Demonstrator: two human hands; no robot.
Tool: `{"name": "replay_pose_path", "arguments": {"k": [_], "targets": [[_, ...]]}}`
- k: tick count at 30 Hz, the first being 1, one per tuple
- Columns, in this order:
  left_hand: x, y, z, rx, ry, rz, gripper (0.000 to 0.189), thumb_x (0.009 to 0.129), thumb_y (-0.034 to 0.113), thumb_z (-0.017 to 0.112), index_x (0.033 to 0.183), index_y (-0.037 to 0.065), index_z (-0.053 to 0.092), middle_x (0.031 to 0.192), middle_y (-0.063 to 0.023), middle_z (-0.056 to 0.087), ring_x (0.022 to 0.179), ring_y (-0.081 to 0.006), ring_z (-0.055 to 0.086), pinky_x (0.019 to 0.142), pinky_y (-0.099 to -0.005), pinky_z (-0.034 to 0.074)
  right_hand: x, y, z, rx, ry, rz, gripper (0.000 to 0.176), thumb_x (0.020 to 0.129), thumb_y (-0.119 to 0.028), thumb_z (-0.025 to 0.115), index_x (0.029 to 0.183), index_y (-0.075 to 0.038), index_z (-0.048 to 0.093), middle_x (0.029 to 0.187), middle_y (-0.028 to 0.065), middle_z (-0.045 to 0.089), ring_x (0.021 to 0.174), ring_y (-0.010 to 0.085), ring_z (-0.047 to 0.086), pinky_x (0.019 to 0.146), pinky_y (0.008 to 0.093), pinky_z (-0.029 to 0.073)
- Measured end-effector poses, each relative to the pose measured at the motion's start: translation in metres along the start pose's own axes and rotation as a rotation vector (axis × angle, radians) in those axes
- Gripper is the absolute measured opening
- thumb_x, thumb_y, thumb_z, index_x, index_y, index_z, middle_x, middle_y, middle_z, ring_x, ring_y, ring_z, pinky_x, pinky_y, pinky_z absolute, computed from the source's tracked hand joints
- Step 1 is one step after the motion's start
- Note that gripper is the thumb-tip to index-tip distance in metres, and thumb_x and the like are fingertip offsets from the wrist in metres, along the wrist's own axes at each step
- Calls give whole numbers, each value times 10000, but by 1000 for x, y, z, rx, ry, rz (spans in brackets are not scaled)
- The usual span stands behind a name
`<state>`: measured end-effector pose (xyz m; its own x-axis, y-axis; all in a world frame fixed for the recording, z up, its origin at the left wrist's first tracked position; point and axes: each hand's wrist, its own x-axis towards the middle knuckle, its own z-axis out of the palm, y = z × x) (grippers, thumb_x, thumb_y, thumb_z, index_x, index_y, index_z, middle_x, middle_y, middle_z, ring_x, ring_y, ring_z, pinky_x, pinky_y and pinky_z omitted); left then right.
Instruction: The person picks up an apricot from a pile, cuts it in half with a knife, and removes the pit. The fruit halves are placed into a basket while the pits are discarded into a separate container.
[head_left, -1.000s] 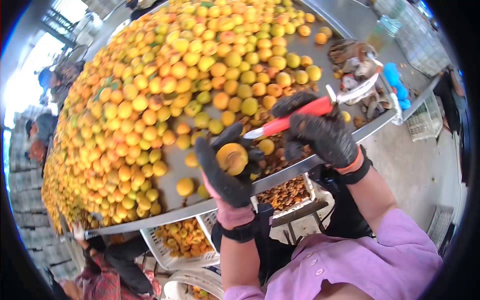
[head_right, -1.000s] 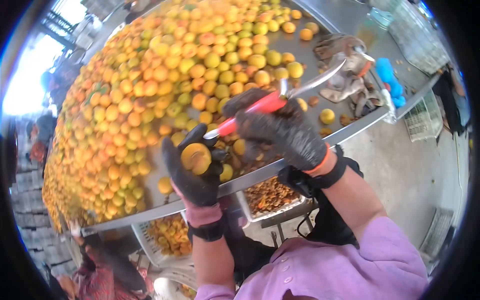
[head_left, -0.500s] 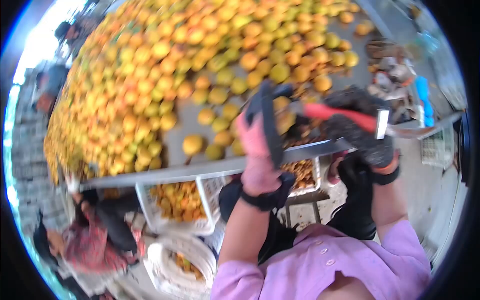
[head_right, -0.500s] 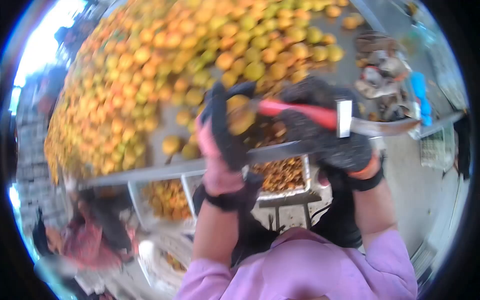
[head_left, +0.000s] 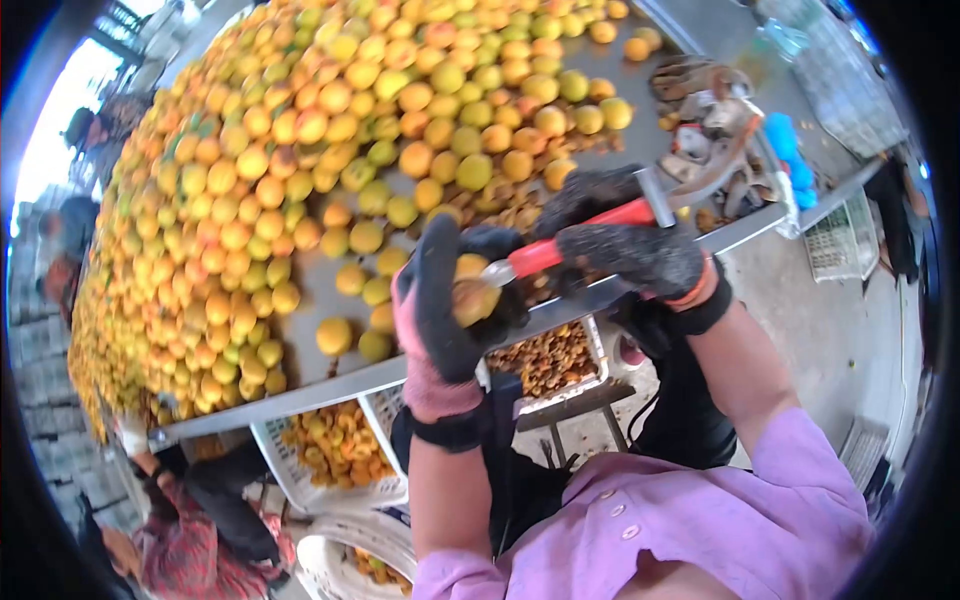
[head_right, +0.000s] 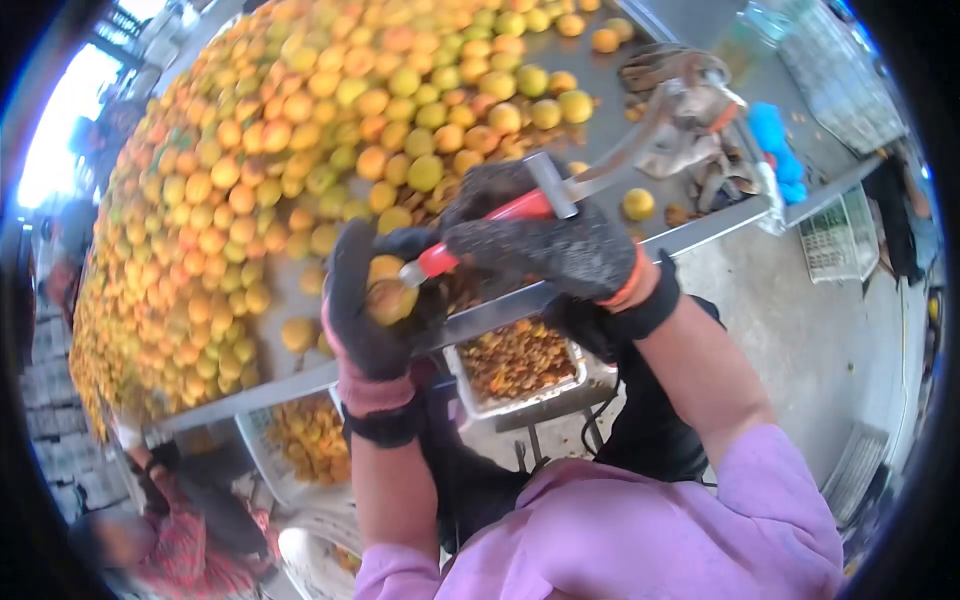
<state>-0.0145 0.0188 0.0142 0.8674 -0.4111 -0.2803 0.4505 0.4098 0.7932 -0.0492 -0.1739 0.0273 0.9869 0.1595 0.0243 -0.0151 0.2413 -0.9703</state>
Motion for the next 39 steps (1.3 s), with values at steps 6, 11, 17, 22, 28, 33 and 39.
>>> {"name": "replay_pose_path", "arguments": {"k": [6, 11, 17, 22, 28, 33, 39], "targets": [[10, -21, -5, 764, 10, 873, 285, 864, 183, 535, 1085, 4, 547, 825, -122, 647, 608, -161, 604, 533, -272, 474, -8, 14, 6, 113, 27, 140, 235, 780, -127, 705, 959, -5, 613, 888, 39, 631, 832, 89, 588, 695, 216, 492], [9, -40, -12, 468, 271, 568, 538, 733, 171, 689, 1197, -15, 489, 891, -98, 654, 793, -227, 627, 769, -347, 481, -11, 22, 30, -384, 91, -285, 129, 832, -119, 618, 908, -14, 610, 760, 4, 584, 664, 61, 520, 569, 203, 412], [21, -37, -5, -13, -66, 300, 322, 867, 255, 575, 1035, -18, 598, 773, -46, 623, 762, -128, 603, 675, -288, 482, 0, 15, 5, 169, 266, 23, 231, 751, -124, 632, 925, 25, 596, 864, 103, 613, 759, 171, 598, 677, 285, 498], [27, -32, -5, 338, 7, 283, 208, 886, 156, 544, 969, -16, 624, 725, -37, 611, 743, -124, 604, 701, -224, 470, 11, 33, -12, 250, 259, 208, 301, 751, -198, 617, 942, 27, 562, 761, 115, 608, 512, 194, 584, 406, 274, 461], [27, -72, -47, 1054, 254, 767, 373, 830, 87, 582, 1188, 19, 502, 1005, -66, 607, 875, -203, 601, 783, -338, 457, 13, 22, 15, -110, 189, -113, 267, 768, -116, 643, 990, 30, 620, 901, 103, 639, 819, 172, 630, 714, 261, 509], [14, -28, -42, 1173, 53, 987, 587, 628, 43, 699, 1173, -37, 497, 993, -173, 601, 803, -301, 615, 708, -362, 494, 20, -6, 29, -247, -39, -69, 142, 803, -139, 664, 863, -15, 628, 786, 11, 584, 757, 81, 550, 622, 222, 429], [7, -43, -36, 693, -3, 711, 266, 862, 66, 520, 1112, -16, 561, 964, -123, 624, 818, -201, 598, 716, -310, 487, 24, 8, 12, -2, -16, 42, 160, 799, -142, 678, 876, -13, 621, 798, 7, 604, 729, 86, 557, 605, 254, 448]]}}
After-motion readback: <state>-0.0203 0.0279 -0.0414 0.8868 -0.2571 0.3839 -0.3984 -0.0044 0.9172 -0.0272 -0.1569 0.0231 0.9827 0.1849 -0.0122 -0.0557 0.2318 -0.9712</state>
